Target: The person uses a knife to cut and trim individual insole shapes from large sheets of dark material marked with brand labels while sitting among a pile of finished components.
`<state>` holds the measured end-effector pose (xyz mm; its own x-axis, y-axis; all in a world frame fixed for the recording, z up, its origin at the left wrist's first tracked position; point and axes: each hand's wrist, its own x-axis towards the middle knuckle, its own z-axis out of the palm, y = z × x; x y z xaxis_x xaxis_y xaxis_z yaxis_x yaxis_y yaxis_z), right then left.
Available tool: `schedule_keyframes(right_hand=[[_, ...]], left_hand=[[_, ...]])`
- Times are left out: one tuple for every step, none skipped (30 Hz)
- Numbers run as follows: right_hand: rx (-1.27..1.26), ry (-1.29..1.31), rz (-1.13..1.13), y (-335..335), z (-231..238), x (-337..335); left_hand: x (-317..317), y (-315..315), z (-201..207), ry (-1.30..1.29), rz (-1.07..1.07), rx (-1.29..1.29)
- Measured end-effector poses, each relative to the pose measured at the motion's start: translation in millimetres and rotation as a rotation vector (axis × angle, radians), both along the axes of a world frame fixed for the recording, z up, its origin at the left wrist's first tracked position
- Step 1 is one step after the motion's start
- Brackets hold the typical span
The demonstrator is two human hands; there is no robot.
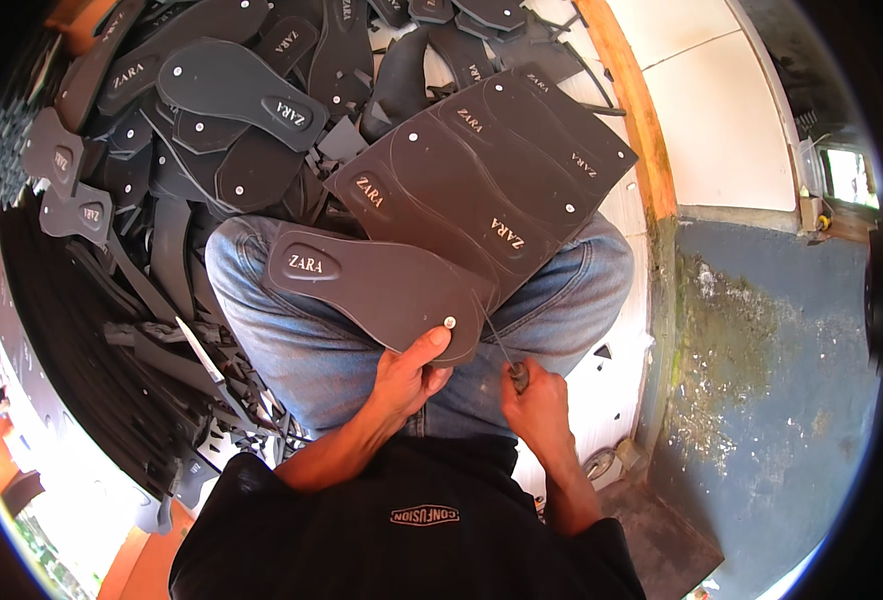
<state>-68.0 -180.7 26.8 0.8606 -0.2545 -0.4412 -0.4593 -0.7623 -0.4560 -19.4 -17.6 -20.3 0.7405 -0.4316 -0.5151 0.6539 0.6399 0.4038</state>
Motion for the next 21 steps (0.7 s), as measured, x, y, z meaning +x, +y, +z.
schedule_keyframes(right_hand=[[0.008, 0.029, 0.02, 3.2, -0.6, 4.7], [0.009, 0.016, 0.041, 7.4, -1.8, 12.5], [0.009, 0.005, 0.065, 12.3, -2.9, 22.5], [0.011, -0.015, 0.09, 14.2, -4.6, 32.7], [0.025, -0.043, 0.123, 14.0, -6.7, 41.4], [0.043, -0.074, 0.156, 16.0, -10.3, 50.0], [0.06, -0.104, 0.19, 18.2, -12.8, 54.9], [0.191, -0.076, 0.082, 18.9, -14.5, 56.2], [0.331, -0.044, -0.012, 18.3, -17.9, 59.0], [0.468, -0.007, -0.106, 17.1, -19.3, 61.6], [0.677, 0.093, -0.227, 13.9, -11.2, 59.0], [0.757, 0.111, -0.248, 17.3, -3.7, 57.9], [0.837, 0.132, -0.27, 21.2, 3.4, 56.5], [0.917, 0.155, -0.294, 24.6, 6.3, 53.5], [0.821, 0.052, -0.223, 30.2, -4.6, 42.8], [0.838, 0.073, -0.183, 30.2, -3.3, 35.3], [0.855, 0.093, -0.145, 29.1, -1.9, 27.3], [0.873, 0.108, -0.109, 26.5, -1.3, 19.4], [0.875, 0.098, -0.056, 26.0, -1.3, 9.9], [0.872, 0.083, -0.001, 26.3, -2.9, 1.4], [0.864, 0.067, 0.051, 27.5, -2.8, -1.9]], left_hand=[[-3.2, 2.3, -0.8, -0.006, 0.001, 0.003], [-6.6, 4.6, -1.1, -0.011, 0.004, 0.006], [-11.3, 7.2, -1.1, -0.015, 0.011, 0.007], [-16.5, 9.6, -0.7, 0.01, -0.025, 0.07], [-23.8, 12.2, -0.2, 0.037, -0.059, 0.131], [-28.9, 17.3, -1.0, 0.061, -0.092, 0.197], [-32.0, 22.5, -5.1, 0.091, -0.106, 0.148], [-33.2, 25.1, -6.8, 0.093, -0.115, 0.139], [-33.7, 28.2, -8.4, 0.097, -0.108, 0.138], [-34.2, 31.1, -9.6, 0.1, -0.1, 0.136], [-35.8, 33.9, -10.6, 0.089, -0.126, 0.128], [-36.6, 36.1, -11.5, 0.075, -0.157, 0.121], [-35.9, 38.9, -11.4, 0.061, -0.19, 0.114], [-33.8, 41.4, -8.0, 0.051, -0.143, 0.203], [-30.3, 41.1, -0.4, 0.039, -0.11, 0.283], [-27.6, 42.2, 3.1, 0.031, -0.067, 0.364], [-9.8, 59.3, -6.2, -0.019, 0.127, 0.325], [17.8, 82.2, -17.0, -0.076, 0.317, 0.284], [42.7, 97.3, -8.3, 0.004, 0.358, 0.378], [61.1, 107.2, 2.6, 0.082, 0.399, 0.466], [67.1, 111.0, 2.9, 0.016, 0.335, 0.447]])
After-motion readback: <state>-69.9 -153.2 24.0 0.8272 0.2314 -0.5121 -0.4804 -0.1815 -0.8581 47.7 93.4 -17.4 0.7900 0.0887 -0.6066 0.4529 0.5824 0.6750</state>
